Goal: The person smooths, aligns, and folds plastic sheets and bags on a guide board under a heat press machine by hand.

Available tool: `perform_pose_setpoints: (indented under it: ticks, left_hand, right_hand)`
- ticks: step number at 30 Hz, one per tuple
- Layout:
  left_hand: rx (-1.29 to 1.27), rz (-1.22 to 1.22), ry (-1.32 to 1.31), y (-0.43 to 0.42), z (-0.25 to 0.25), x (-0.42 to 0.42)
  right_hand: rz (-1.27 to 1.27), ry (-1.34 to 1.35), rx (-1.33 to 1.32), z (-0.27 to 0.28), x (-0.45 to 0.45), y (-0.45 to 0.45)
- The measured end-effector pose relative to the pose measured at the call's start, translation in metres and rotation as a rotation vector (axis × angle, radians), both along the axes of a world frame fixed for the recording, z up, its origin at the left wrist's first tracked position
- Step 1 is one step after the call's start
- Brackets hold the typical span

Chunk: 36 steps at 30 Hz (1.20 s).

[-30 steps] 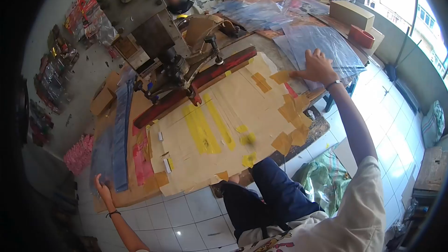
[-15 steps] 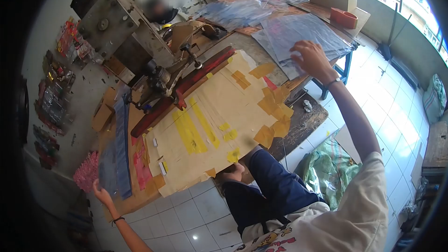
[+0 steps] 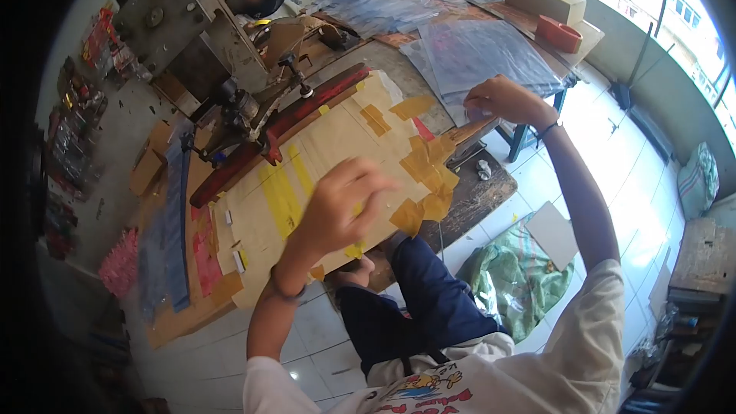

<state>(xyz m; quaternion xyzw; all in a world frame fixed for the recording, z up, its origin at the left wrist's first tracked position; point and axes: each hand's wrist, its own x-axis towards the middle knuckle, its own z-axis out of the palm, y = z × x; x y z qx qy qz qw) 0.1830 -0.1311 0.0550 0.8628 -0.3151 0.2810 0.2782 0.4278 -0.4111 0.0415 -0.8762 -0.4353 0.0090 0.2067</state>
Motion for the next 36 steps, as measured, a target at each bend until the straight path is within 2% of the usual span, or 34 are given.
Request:
perform_pose_setpoints:
  ticks: [3, 4, 5, 8, 11, 12, 13, 14, 16, 17, 18, 20, 23, 26, 27, 30, 32, 36]
  left_hand:
    - [-0.215, -0.068, 0.207, -0.039, -0.021, 0.080]
    - [-0.260, -0.009, 0.318, -0.049, -0.027, 0.105]
    - [-0.305, 0.047, 0.430, -0.057, -0.034, 0.128]
    - [-0.257, 0.138, 0.367, -0.069, -0.060, 0.178]
    - [-0.345, 0.172, 0.184, -0.068, -0.095, 0.209]
    - [-0.399, 0.203, 0.175, -0.067, -0.093, 0.209]
    - [-0.453, 0.233, 0.169, -0.068, -0.090, 0.206]
    - [-0.512, 0.266, 0.172, -0.068, -0.087, 0.202]
    - [-0.394, 0.217, 0.083, -0.065, -0.097, 0.209]
    - [-0.327, 0.187, 0.040, -0.063, -0.100, 0.213]
    - [-0.331, 0.187, 0.059, -0.062, -0.101, 0.214]
    - [-0.339, 0.184, 0.098, -0.063, -0.095, 0.212]
    - [-0.334, 0.202, 0.145, -0.061, -0.091, 0.210]
    - [-0.396, 0.308, 0.104, -0.061, -0.084, 0.211]
    - [-0.435, 0.308, 0.082, -0.060, -0.083, 0.213]
    - [-0.526, 0.306, 0.109, -0.064, -0.084, 0.214]
    - [-0.563, 0.330, 0.211, -0.064, -0.080, 0.212]
    - [-0.569, 0.309, 0.154, -0.057, -0.088, 0.218]
  right_hand:
    - [-0.078, -0.108, 0.039, -0.004, -0.005, 0.008]
    - [-0.201, -0.081, -0.012, 0.000, -0.010, 0.014]
    - [-0.193, -0.076, 0.028, -0.001, -0.006, 0.013]
    - [-0.232, -0.020, 0.207, -0.022, 0.006, 0.015]
    - [-0.283, -0.009, 0.327, -0.033, 0.004, 0.013]
    - [-0.300, -0.012, 0.357, -0.036, 0.004, 0.013]
    - [-0.362, 0.041, 0.134, -0.017, -0.007, 0.016]
    - [-0.340, 0.143, 0.157, -0.006, -0.008, 0.017]
    - [-0.294, 0.355, 0.188, 0.006, 0.004, 0.021]
    - [-0.284, 0.286, 0.228, 0.006, 0.020, 0.025]
    - [-0.165, 0.055, 0.210, 0.015, 0.028, 0.031]
    - [-0.078, -0.067, 0.154, 0.022, 0.043, 0.041]
    - [0.014, -0.037, 0.109, 0.019, 0.038, 0.043]
    - [-0.078, 0.166, 0.049, 0.016, 0.011, 0.028]
    - [-0.074, 0.308, 0.055, 0.012, 0.009, 0.020]
    - [0.090, 0.207, 0.112, -0.008, 0.006, 0.018]
    - [0.082, 0.183, 0.112, -0.011, -0.004, 0.019]
    - [0.081, 0.196, 0.067, -0.011, 0.001, 0.022]
